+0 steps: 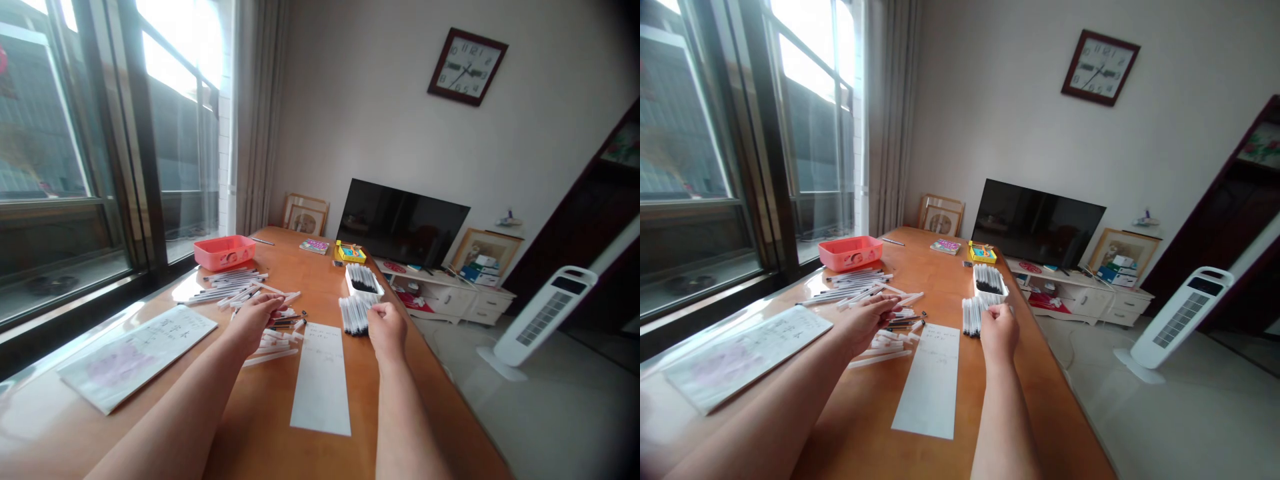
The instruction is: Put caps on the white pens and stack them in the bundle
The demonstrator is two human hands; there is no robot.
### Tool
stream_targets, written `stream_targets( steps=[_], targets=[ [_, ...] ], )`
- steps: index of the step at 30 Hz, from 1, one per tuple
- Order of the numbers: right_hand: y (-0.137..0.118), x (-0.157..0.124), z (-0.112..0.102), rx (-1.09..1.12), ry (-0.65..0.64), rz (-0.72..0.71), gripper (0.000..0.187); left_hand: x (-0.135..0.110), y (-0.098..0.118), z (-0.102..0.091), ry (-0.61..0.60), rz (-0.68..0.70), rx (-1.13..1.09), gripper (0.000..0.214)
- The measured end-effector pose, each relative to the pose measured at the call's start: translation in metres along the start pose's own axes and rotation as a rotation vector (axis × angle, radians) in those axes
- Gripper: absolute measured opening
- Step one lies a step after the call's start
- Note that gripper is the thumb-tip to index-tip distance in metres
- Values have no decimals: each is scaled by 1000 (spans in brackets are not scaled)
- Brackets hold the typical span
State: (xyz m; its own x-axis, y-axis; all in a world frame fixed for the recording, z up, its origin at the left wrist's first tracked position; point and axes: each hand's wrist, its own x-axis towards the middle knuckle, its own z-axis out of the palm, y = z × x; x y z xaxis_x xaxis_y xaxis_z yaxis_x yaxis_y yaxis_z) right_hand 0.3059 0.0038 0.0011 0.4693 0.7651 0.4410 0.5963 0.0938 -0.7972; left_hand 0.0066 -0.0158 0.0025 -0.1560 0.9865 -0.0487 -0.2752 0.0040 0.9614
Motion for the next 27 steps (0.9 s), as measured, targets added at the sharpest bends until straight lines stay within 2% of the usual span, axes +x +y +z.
stream_targets(
  steps=[11, 18, 21, 27],
  targets=[
    [10, -3, 7, -311, -119, -14, 12, -2, 4, 2, 8, -5, -18, 30],
    [24, 0, 13, -319, -144, -23, 12, -3, 5, 1, -2, 0, -16, 29],
    [25, 2, 12, -312, -129, -8, 16, -2, 4, 1, 5, 6, -18, 30],
    [23, 4, 6, -250, -77, 9, 11, 1, 0, -1, 2, 15, -1, 30]
  ],
)
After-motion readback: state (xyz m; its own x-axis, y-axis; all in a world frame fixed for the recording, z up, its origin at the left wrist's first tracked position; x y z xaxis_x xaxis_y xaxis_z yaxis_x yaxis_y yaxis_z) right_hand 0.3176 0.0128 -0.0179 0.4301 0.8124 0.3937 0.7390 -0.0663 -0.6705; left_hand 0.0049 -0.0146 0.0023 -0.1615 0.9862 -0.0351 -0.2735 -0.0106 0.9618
